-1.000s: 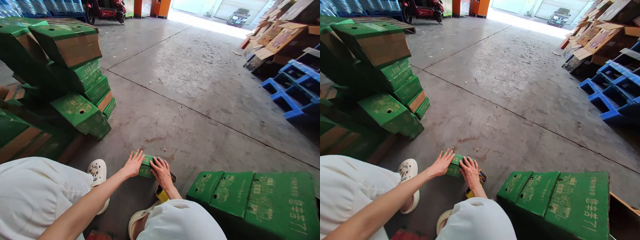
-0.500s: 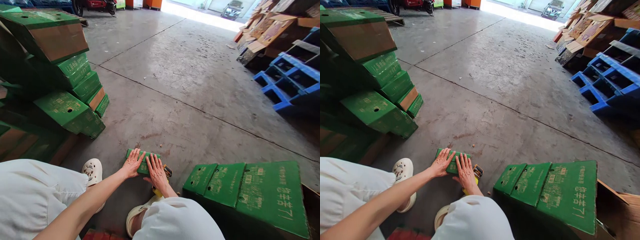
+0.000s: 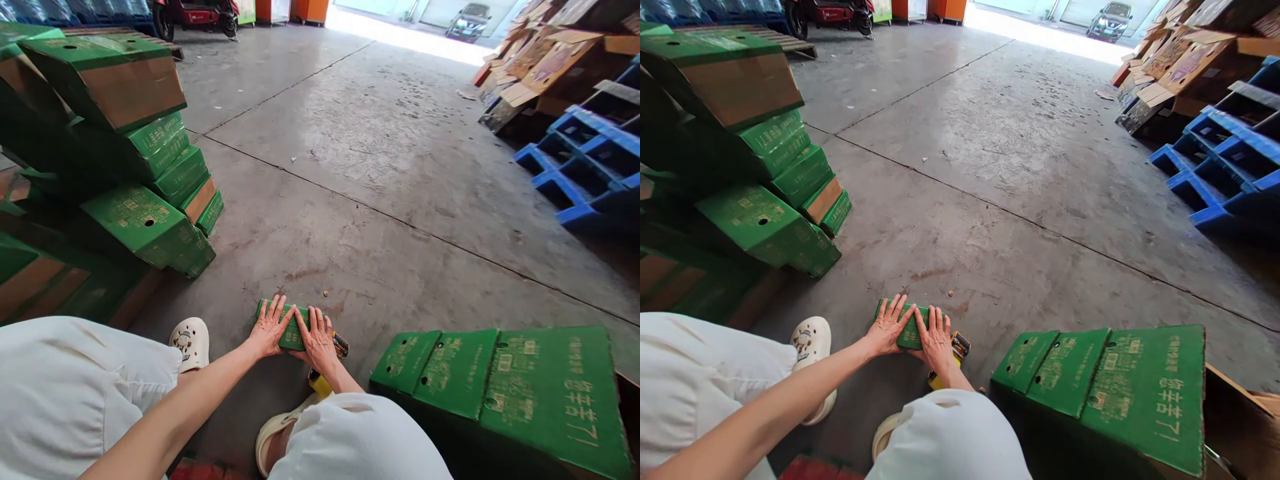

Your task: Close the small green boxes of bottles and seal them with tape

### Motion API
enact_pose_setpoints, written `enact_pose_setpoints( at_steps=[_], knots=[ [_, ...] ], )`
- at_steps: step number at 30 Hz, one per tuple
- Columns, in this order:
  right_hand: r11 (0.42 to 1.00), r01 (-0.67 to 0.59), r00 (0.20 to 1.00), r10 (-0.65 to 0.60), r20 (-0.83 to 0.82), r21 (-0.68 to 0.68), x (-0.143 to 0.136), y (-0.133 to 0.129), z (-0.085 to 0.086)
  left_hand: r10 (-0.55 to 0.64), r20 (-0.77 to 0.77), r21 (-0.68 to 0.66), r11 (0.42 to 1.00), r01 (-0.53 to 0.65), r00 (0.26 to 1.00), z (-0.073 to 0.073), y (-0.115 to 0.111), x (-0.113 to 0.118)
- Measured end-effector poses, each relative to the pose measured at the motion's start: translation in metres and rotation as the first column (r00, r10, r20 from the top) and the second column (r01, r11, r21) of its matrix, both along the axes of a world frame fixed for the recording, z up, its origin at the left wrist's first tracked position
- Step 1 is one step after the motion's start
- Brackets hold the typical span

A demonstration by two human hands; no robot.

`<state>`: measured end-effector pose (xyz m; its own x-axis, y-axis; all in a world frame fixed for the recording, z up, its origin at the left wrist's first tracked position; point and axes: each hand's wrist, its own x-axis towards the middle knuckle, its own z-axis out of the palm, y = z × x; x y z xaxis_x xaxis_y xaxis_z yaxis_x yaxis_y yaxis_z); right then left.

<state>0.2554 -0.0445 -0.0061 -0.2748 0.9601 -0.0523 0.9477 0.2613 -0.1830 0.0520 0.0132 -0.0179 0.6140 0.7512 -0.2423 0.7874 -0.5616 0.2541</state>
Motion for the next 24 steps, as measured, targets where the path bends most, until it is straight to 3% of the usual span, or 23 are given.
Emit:
enact_pose_setpoints(
  at_steps=[6, 9, 11, 13, 15, 20, 24],
  knots=[
    [0.994, -0.022, 0.983, 0.002, -0.181, -0.107, 0.005, 0.0, -0.008, 0.001, 0.016, -0.037, 0.999, -0.001, 1.0, 0.007, 0.0, -0.001],
    [0.984, 0.156, 0.918, -0.177, -0.354, -0.086, 0.01, -0.005, -0.018, -0.003, 0.012, -0.045, 0.999, 0.004, 1.0, 0.008, 0.001, -0.002],
    [0.946, 0.304, 0.84, -0.324, -0.435, -0.118, 0.013, -0.012, -0.026, -0.009, 0.008, -0.053, 0.999, 0.01, 1.0, 0.007, 0.001, -0.002],
    [0.919, 0.352, 0.792, -0.395, -0.465, -0.18, 0.014, -0.018, -0.032, -0.007, 0.008, -0.058, 0.998, 0.008, 1.0, 0.007, 0.001, -0.002],
    [0.921, 0.339, 0.808, -0.389, -0.442, -0.192, 0.012, -0.023, -0.036, 0.001, 0.006, -0.061, 0.998, 0.0, 1.0, 0.007, 0.001, -0.002],
    [0.959, 0.283, 0.933, -0.282, -0.223, -0.03, 0.001, -0.025, -0.032, -0.007, 0.022, -0.083, 0.997, 0.009, 1.0, 0.009, 0.001, 0.001],
    [0.962, 0.267, 0.919, -0.273, -0.285, -0.063, 0.002, -0.023, -0.03, -0.033, 0.036, -0.09, 0.995, 0.037, 0.999, 0.009, 0.001, 0.0]
  ],
)
